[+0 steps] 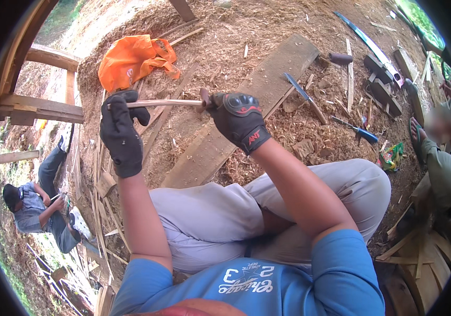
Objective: The person sits on the ground and uses a knife to sharpen a thin wooden stick. They hold the stick with both hands and scrape the blade along its length to remove bark and smooth the surface. The person repeatedly rotates the stick to work on different sides.
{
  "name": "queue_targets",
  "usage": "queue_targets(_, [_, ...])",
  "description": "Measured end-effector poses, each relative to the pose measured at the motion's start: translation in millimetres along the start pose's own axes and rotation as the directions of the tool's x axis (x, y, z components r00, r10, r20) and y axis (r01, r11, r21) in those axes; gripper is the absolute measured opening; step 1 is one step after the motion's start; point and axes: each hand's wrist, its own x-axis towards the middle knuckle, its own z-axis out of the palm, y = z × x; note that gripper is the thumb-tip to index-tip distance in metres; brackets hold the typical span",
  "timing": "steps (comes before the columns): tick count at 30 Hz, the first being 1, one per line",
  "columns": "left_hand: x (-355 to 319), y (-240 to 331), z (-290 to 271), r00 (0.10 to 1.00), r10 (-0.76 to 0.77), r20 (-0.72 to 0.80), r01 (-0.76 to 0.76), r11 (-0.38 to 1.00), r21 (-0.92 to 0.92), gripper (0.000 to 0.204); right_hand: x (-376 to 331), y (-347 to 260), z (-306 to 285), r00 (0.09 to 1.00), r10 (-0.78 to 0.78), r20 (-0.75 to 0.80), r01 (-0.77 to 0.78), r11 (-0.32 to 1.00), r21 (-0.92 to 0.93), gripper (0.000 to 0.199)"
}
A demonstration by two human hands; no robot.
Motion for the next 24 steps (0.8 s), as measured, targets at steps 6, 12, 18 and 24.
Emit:
queue_targets(6, [10.9,-21.4,2.7,0.998,-0.021,-0.063,-0.008,0.905,-0.426,0.043,22.4,25.2,-38.3,0.991,0.076,-0.11,-0.104,0.953,-0.283,0.03])
queue_targets(12, [19.4,-38.4,-6.0,0.999,-0.032,-0.022,0.008,0.712,-0.702,0.044,27.0,56.5,-56.6,0.938,0.327,0.113,-0.345,0.913,0.219,0.025])
queue_targets(18, [12.6,-33.5,15.7,0.979,-0.078,0.19,0.199,0.587,-0.785,0.042,27.4,15.7,-68.5,0.939,0.139,0.313,-0.338,0.215,0.916,0.021])
queue_targets(24, [0.4,-17.5,41.7,0.942,-0.141,0.304,0.321,0.643,-0.695,0.036,30.6,18.9,-88.9,0.964,0.151,0.217,-0.219,0.0,0.976,0.019])
